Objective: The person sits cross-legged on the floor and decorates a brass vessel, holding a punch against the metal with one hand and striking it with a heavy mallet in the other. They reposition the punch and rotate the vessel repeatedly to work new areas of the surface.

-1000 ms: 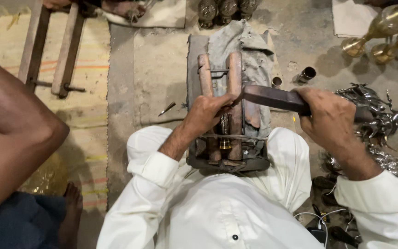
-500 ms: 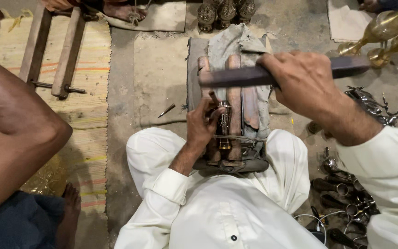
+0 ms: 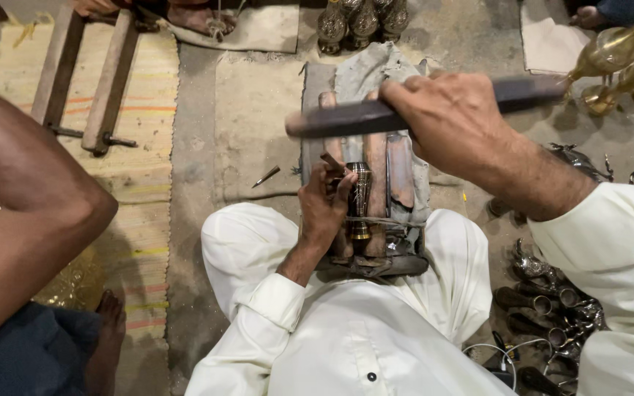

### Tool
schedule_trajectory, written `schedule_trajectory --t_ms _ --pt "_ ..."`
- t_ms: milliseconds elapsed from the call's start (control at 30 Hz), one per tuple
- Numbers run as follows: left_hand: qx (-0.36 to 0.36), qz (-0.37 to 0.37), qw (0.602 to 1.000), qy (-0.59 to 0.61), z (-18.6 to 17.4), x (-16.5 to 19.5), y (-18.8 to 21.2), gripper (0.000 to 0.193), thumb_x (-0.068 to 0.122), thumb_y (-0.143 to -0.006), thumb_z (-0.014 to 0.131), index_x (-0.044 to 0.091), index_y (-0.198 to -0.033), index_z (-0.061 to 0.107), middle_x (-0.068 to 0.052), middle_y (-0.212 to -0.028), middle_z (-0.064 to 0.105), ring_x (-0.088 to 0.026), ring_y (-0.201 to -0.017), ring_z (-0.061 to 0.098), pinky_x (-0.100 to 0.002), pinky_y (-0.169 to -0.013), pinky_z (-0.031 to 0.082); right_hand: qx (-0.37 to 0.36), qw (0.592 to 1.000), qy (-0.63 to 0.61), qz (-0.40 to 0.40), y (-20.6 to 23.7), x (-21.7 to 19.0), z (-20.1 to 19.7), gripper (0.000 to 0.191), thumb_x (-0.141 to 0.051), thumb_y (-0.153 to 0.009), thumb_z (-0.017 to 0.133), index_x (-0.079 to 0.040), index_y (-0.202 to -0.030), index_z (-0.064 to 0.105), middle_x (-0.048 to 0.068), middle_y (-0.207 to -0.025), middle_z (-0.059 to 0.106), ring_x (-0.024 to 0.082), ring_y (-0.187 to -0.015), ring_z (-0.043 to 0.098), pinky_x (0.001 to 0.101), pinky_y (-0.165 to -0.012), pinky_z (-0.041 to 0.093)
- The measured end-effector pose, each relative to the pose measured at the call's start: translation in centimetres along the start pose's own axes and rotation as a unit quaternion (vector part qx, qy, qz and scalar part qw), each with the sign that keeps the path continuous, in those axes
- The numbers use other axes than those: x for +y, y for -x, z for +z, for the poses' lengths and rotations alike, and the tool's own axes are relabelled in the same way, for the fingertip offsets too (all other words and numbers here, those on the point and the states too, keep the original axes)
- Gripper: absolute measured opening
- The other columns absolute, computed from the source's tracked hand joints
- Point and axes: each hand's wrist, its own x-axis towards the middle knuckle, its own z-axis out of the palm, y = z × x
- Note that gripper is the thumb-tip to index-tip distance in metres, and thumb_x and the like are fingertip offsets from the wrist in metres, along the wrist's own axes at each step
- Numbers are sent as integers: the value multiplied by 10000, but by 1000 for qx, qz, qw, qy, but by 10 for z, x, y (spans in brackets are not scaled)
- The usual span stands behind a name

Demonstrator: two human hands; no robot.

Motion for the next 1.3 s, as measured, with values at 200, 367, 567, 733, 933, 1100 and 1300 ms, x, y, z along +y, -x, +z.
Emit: schedule_trajectory --t_ms 200,367,567,733,933,1100,1300 --pt "6 -5 999 53 0 4 6 229 68 -976 726 25 -1111 548 -84 -960 769 -129 -884 771 -257 -712 633 65 998 4 -23 3 -6 -8 303 -131 -953 638 -115 -1254 619 43 -815 714 154 -652 686 307 -490 497" --pt "22 -21 998 55 1 4 10 232 71 -967 745 21 -1112 570 -81 -917 762 -136 -837 765 -262 -691 617 -17 996 73 -45 -1 -10 -6 486 -145 -928 640 -47 -1395 550 45 -747 687 118 -542 646 267 -438 485" --pt "43 56 995 67 7 -5 14 236 82 -995 724 2 -1157 573 -97 -991 754 -148 -921 760 -278 -775 626 -34 997 49 -40 1 -12 -9 468 -160 -1033 595 -43 -1477 508 39 -779 684 133 -578 646 281 -453 471" --pt "50 31 998 30 12 -15 16 212 127 -975 762 29 -1062 596 -81 -949 781 -148 -834 787 -269 -665 639 10 999 29 -37 8 -10 -20 270 -123 -952 617 -142 -1221 622 32 -775 689 149 -622 670 298 -458 491" --pt "33 80 996 13 11 -21 15 238 190 -1024 752 46 -1136 599 -82 -966 784 -161 -857 806 -277 -711 681 80 996 -23 -21 18 -9 -13 309 -139 -946 642 -121 -1254 635 54 -811 692 163 -639 650 312 -488 499" --pt "0 25 999 -28 6 -15 19 298 185 -964 764 19 -1171 628 -100 -931 792 -191 -797 801 -296 -647 656 -26 998 54 -31 28 -11 -1 226 -186 -992 638 -140 -1213 640 56 -836 693 127 -618 638 276 -505 517" --pt "34 -9 997 71 1 -12 11 211 112 -974 755 35 -1136 643 -88 -993 770 -169 -848 772 -289 -726 677 80 976 -200 45 56 9 12 280 -90 -937 678 -96 -1216 653 62 -851 706 176 -683 648 345 -631 536"
